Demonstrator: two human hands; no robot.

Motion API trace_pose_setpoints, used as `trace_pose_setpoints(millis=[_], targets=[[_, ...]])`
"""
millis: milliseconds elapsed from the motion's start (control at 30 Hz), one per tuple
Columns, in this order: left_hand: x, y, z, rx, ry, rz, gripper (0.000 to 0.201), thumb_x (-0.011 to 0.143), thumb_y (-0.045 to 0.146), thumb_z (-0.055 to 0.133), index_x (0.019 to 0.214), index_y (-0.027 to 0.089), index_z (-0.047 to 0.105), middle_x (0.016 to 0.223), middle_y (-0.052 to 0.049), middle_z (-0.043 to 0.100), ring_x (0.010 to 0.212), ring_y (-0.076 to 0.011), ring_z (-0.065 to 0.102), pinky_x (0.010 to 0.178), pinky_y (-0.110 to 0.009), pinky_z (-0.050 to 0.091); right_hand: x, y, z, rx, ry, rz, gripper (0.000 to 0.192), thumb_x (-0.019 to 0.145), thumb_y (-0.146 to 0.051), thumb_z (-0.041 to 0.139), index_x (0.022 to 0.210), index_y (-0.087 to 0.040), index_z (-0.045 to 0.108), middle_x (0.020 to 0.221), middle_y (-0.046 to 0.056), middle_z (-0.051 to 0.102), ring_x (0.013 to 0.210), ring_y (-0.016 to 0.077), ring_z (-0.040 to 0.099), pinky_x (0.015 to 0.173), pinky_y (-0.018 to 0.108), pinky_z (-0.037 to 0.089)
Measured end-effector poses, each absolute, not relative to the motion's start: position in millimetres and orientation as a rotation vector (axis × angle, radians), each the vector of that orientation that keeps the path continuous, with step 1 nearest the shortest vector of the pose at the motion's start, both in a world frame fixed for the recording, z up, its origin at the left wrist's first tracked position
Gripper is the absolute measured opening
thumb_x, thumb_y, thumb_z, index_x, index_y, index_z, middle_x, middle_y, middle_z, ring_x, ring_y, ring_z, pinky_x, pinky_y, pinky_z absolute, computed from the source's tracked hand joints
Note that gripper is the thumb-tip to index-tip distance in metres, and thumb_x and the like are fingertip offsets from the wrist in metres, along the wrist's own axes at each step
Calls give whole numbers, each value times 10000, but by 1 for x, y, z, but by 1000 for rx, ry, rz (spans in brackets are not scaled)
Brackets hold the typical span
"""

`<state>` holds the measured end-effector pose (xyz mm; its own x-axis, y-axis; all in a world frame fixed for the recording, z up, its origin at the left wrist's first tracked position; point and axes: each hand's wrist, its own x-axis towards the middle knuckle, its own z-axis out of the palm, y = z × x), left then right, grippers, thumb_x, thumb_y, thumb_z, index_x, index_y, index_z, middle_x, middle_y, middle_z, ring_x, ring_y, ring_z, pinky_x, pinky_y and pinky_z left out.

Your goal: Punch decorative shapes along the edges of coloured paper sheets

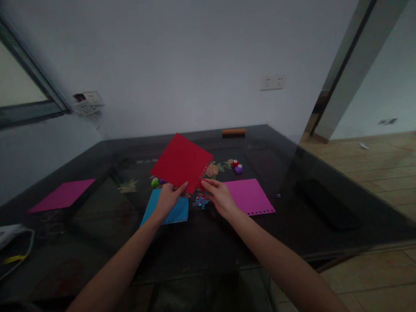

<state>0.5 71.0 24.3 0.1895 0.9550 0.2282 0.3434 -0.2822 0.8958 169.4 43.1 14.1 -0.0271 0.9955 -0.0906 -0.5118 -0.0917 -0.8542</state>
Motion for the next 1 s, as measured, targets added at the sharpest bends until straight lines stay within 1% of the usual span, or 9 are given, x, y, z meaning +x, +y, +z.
trace_pose_setpoints(millis=[333, 567, 767, 900, 1000], targets=[[1, 72, 22, 1792, 1222, 1083, 305, 807, 368, 513, 654, 131, 628, 552, -69, 672, 529, -182, 624, 541, -248, 470, 170, 45, 10, -857, -799, 1477, 253, 623, -311, 754, 828, -186, 674, 799, 27, 684, 741, 148, 633, 708, 285, 468], [3, 69, 24, 1764, 1187, 1101, 250, 808, 324, 528, 688, 135, 640, 557, -59, 675, 523, -178, 627, 538, -244, 470, 168, 43, 11, -860, -808, 1464, 253, 618, -295, 758, 827, -185, 668, 803, 27, 678, 732, 149, 631, 710, 292, 468], [5, 70, 17, 1701, 1125, 1147, 225, 785, 332, 564, 756, 127, 652, 584, -57, 683, 549, -184, 638, 559, -256, 487, 162, 40, 12, -893, -776, 1420, 293, 550, -240, 791, 797, -189, 642, 835, 18, 679, 695, 134, 621, 687, 283, 470], [7, 69, 16, 1646, 1113, 1140, 197, 768, 311, 583, 795, 128, 649, 636, -64, 698, 565, -189, 648, 565, -267, 504, 160, 38, 12, -902, -842, 1396, 317, 554, -254, 786, 827, -186, 640, 907, 47, 682, 744, 152, 628, 700, 292, 472], [7, 68, 18, 1639, 1099, 1147, 188, 767, 311, 583, 767, 134, 646, 626, -63, 694, 572, -194, 651, 571, -273, 510, 161, 37, 11, -898, -922, 1374, 329, 569, -273, 777, 857, -181, 647, 949, 70, 679, 781, 174, 634, 735, 316, 475]])
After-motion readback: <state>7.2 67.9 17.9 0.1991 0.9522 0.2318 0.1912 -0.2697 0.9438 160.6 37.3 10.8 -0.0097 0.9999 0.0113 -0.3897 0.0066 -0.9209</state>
